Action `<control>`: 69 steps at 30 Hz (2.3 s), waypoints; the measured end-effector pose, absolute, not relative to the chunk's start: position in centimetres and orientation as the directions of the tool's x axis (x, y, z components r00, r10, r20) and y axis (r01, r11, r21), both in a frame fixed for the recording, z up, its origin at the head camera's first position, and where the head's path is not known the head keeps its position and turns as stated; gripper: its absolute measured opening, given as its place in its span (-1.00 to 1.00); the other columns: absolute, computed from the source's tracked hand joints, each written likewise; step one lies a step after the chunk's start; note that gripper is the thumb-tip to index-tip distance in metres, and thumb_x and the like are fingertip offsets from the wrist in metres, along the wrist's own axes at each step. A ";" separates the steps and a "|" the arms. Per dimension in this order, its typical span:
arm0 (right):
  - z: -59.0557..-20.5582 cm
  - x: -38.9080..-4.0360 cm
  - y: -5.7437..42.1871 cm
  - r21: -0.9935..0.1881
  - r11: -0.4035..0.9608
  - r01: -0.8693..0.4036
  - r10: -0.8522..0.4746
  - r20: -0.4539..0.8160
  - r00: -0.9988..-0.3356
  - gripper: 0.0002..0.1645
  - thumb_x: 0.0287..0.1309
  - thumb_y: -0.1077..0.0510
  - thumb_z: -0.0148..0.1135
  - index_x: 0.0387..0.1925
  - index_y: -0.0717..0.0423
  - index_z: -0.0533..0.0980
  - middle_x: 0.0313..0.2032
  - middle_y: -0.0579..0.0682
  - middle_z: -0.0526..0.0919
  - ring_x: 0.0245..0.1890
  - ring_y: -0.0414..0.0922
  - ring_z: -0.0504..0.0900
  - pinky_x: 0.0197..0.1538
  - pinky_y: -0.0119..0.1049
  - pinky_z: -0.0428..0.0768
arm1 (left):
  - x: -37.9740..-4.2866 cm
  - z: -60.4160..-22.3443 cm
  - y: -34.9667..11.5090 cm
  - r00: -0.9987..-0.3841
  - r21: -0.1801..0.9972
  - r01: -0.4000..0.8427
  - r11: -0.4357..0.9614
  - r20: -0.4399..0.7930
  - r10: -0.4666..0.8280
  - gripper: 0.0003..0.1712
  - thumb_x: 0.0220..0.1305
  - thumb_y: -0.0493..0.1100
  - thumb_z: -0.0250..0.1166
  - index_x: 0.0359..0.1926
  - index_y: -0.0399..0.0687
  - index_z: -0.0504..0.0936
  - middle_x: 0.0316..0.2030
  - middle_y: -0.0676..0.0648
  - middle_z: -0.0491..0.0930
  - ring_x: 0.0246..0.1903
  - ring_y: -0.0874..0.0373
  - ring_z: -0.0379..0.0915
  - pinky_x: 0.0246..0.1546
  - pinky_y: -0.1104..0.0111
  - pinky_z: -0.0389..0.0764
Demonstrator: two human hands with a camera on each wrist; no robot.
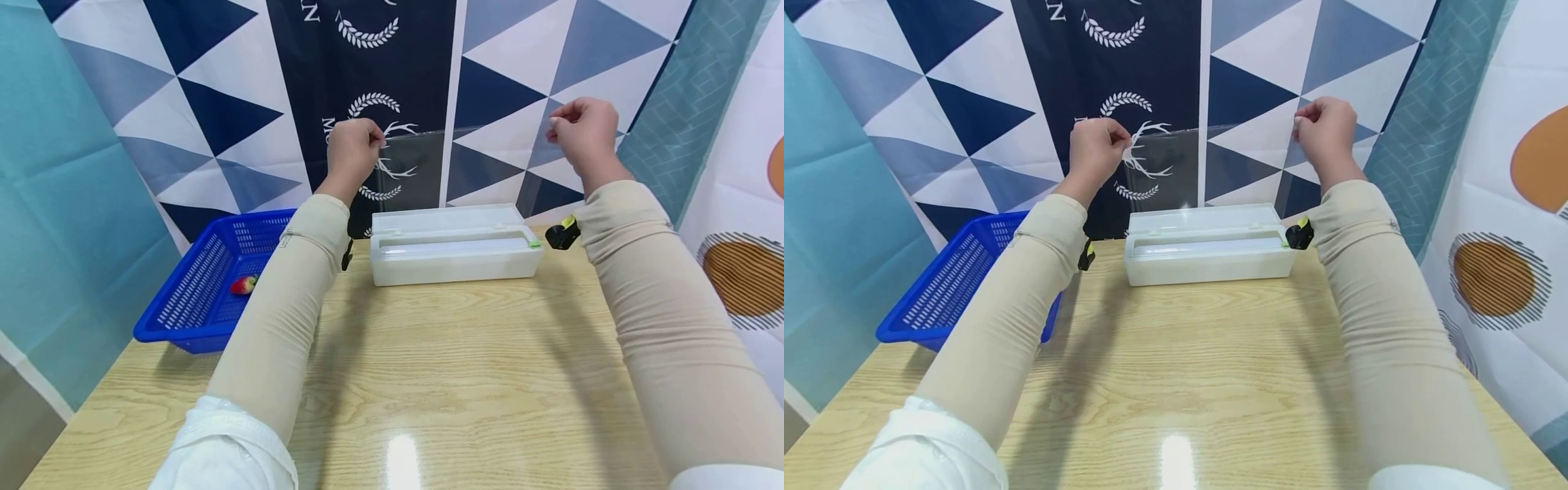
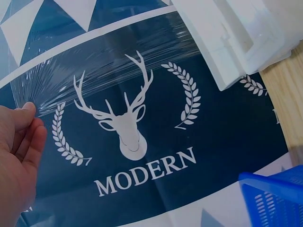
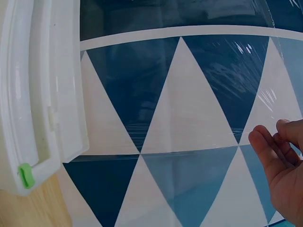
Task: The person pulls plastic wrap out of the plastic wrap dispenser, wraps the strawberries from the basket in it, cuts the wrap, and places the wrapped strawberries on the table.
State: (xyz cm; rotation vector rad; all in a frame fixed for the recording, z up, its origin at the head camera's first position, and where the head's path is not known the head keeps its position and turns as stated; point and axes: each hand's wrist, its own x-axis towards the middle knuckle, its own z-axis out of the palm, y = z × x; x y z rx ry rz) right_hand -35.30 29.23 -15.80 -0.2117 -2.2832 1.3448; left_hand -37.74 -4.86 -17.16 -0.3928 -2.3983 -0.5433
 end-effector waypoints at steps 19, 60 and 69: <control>-13.5 -34.6 29.5 -0.858 0.492 -0.145 0.367 0.355 -0.860 -0.85 0.37 0.11 0.10 -0.34 -0.18 0.53 -0.37 -0.23 0.46 -0.44 -0.42 0.54 0.11 -0.40 0.51 | -37.3 -15.1 -4.8 -0.683 0.250 0.422 0.872 0.720 0.124 -0.85 0.32 -0.24 0.27 -0.20 -0.04 0.77 -0.21 0.01 0.72 -0.13 0.17 0.59 0.06 0.37 0.49; -11.3 -26.0 33.9 -0.668 0.692 -0.275 0.082 0.451 -0.889 -0.78 0.19 0.00 0.33 -0.16 -0.02 0.66 -0.43 -0.32 0.60 -0.35 -0.30 0.47 -0.33 -0.70 0.40 | -31.3 -10.9 -7.9 -0.736 0.349 0.583 0.734 0.608 0.296 -0.83 0.23 -0.10 0.38 -0.27 -0.10 0.78 -0.28 0.02 0.71 -0.32 0.29 0.54 -0.23 0.54 0.53; -16.3 -21.5 36.6 -0.542 0.695 -0.473 -0.261 0.422 -0.868 -0.91 0.16 0.40 0.29 -0.30 0.23 0.65 -0.40 -0.17 0.69 -0.44 -0.26 0.52 -0.36 -0.64 0.49 | -25.9 -14.7 -10.1 -0.665 0.386 0.745 0.544 0.485 0.567 -0.92 0.08 -0.21 0.49 -0.37 -0.10 0.79 -0.40 0.02 0.72 -0.44 0.26 0.60 -0.33 0.45 0.61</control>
